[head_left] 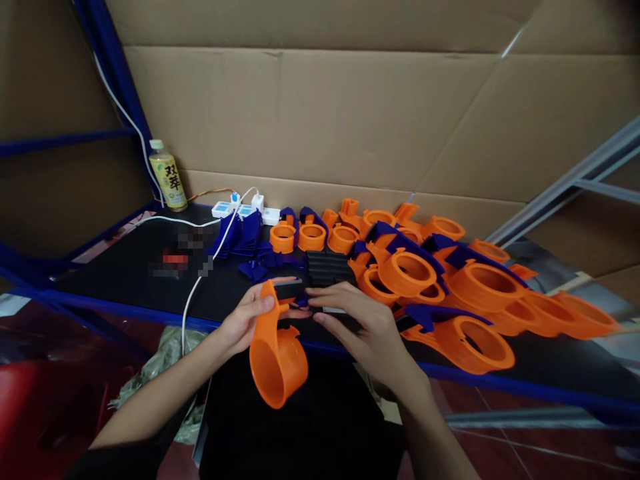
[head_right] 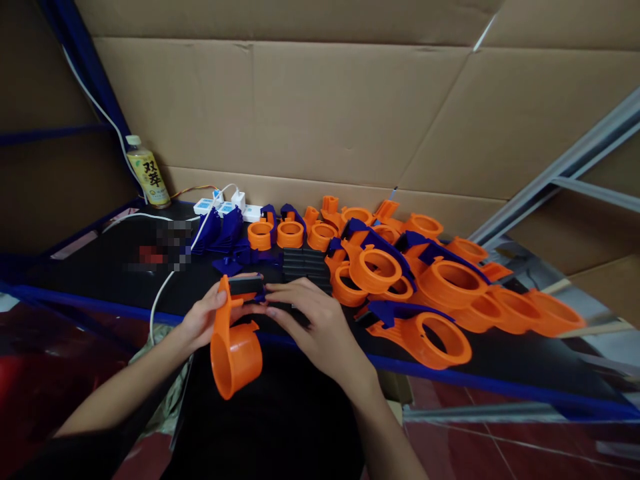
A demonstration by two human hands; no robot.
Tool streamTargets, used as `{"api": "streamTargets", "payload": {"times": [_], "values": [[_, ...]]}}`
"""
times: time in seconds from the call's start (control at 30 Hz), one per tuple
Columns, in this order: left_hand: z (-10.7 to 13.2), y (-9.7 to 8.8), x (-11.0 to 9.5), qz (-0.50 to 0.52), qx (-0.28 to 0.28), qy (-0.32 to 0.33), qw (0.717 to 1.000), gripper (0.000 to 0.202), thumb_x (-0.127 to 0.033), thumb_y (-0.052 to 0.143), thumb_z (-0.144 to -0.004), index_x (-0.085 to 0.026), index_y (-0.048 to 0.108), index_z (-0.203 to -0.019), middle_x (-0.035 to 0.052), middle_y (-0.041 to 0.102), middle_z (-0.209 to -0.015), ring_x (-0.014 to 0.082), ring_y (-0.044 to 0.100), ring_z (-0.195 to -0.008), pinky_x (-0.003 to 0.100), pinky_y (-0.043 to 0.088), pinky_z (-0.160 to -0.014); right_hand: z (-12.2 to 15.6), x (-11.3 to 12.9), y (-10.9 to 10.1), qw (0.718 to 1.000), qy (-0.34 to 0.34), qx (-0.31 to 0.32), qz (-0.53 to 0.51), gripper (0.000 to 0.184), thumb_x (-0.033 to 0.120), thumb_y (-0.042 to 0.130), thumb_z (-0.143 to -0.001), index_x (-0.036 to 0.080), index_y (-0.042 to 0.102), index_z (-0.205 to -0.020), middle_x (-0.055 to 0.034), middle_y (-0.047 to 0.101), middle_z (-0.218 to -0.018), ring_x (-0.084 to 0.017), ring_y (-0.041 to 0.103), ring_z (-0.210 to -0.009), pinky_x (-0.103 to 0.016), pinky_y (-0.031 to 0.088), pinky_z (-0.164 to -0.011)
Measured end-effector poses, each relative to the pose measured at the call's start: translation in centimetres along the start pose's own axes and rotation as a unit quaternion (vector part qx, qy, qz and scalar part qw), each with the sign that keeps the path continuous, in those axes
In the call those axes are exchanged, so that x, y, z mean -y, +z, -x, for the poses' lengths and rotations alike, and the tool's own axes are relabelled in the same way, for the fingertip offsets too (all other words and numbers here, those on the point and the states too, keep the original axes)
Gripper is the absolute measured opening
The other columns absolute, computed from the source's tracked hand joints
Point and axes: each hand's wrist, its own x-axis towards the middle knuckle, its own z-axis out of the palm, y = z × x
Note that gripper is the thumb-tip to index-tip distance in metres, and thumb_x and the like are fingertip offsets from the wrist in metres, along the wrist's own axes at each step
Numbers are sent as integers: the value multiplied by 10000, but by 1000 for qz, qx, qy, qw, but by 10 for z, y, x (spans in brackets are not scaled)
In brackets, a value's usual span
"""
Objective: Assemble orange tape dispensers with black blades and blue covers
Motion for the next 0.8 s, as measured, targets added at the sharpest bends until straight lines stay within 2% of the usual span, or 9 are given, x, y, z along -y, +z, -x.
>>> {"api": "streamTargets", "payload": {"times": [0.17,0.27,0.37,0.43,0.53,0.63,0.73,0.8], "values": [[-1,4,-2,-1,-48,37,998,442,-237,765,-776,-130,696,-1200,167,751,-1152,371,715,-1079,539,512,-1017,4,18,-1,998,31,2,46,164,233,639,-956,268,695,-1105,-20,711,-1188,-180,647,-1121,-341,515,-981],[-2,5,-2,-3,-82,60,995,386,-210,755,-769,-114,719,-1140,162,757,-1151,357,718,-1080,507,510,-1035,5,30,4,993,68,44,80,129,321,622,-969,267,687,-1066,-13,719,-1100,-174,670,-1039,-327,536,-904],[-1,4,-2,-1,-110,62,992,335,-222,753,-777,-100,727,-1089,173,763,-1128,350,723,-1073,488,505,-1046,4,42,16,984,89,98,123,214,432,646,-938,266,679,-1069,-17,714,-1105,-197,682,-1006,-345,553,-842],[-1,5,-2,4,-126,58,990,282,-245,754,-789,-106,728,-1032,177,767,-1110,353,720,-1081,493,505,-1043,5,47,26,978,94,105,154,253,457,651,-925,261,676,-1084,-30,704,-1141,-212,688,-1005,-347,563,-797],[-1,8,-1,-2,-152,65,986,289,-273,763,-801,-112,714,-1035,179,759,-1135,361,710,-1104,491,513,-1025,8,50,38,973,93,77,195,227,385,629,-940,256,668,-1123,-44,705,-1153,-216,700,-986,-336,567,-750],[-2,13,0,-25,-165,74,983,413,-305,778,-804,-122,675,-1160,181,736,-1197,357,707,-1109,474,531,-986,11,46,42,974,86,47,206,196,257,579,-960,245,665,-1136,-51,728,-1117,-214,711,-957,-335,568,-751],[-3,15,-2,4,-123,80,989,605,-468,764,-800,-131,626,-1283,192,683,-1305,362,666,-1182,479,499,-1031,6,43,39,987,69,-8,143,184,204,573,-959,230,674,-1111,-53,753,-1056,-205,721,-923,-336,568,-812],[-3,15,-6,47,-87,77,992,676,-583,665,-839,-134,602,-1340,183,637,-1382,359,627,-1241,480,463,-1077,-2,41,35,993,81,-40,71,144,223,590,-956,230,683,-1067,-30,763,-941,-176,718,-798,-295,569,-721]]}}
